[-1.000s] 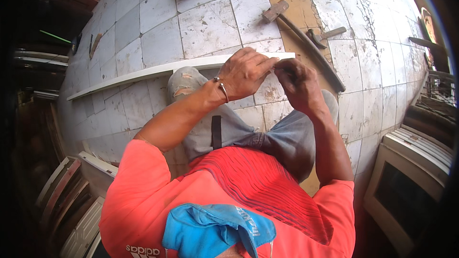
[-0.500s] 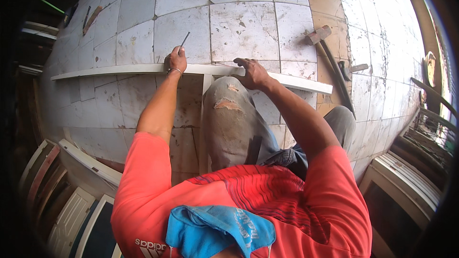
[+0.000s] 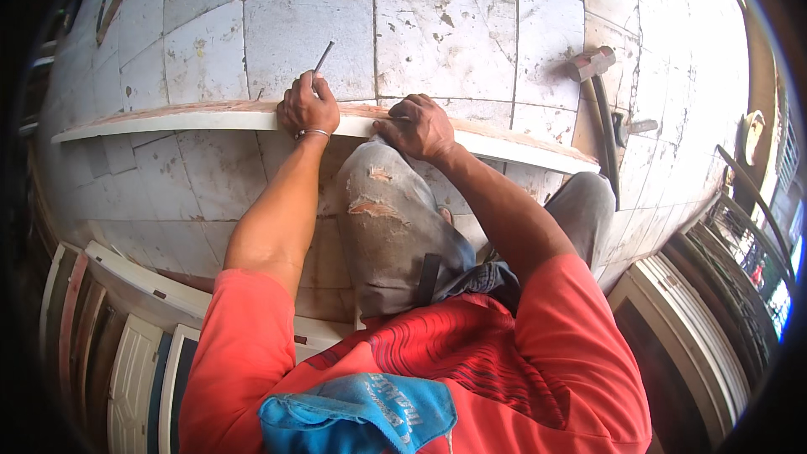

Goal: The person removes a hinge from a white cabinet door and then uses a hammer to drive a nail into a wooden frame.

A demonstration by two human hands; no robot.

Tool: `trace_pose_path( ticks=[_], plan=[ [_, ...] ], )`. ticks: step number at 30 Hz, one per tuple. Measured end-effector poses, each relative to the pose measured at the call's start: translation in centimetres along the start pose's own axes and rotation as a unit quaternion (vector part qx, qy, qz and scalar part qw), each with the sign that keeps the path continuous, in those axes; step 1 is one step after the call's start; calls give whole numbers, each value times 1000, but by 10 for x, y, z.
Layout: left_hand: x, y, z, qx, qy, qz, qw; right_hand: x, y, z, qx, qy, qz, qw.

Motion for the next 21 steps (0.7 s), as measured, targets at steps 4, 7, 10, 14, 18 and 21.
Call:
trace_pose_path(
  ticks=[4,7,10,14,18,21],
  plan=[
    [1,-3,-3,-14,30,-26,999,12,6,-5,-4,3,5,1000],
    [2,-5,-6,-19,42,-33,998,11,-1,-12,6,16,-1,1000],
    [1,-6,-2,-22,48,-45,998,1,-17,-19,21,10,0,1000],
    [-2,1,-1,-24,49,-31,998,1,-41,-32,108,57,122,985],
    [2,2,-7,-24,53,-27,998,15,-90,-64,57,96,154,982],
    [3,2,-12,23,62,-15,998,29,-192,-147,-30,239,9,971]
  ],
)
Point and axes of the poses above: each hand's wrist, its own x-axis towards the middle knuckle, its own y-axis out of the palm, z = x × y, the point moved 4 cm from there along x, towards the middle knuckle, and after that the axes turned 5 degrees about y, right-handed, at the moved point
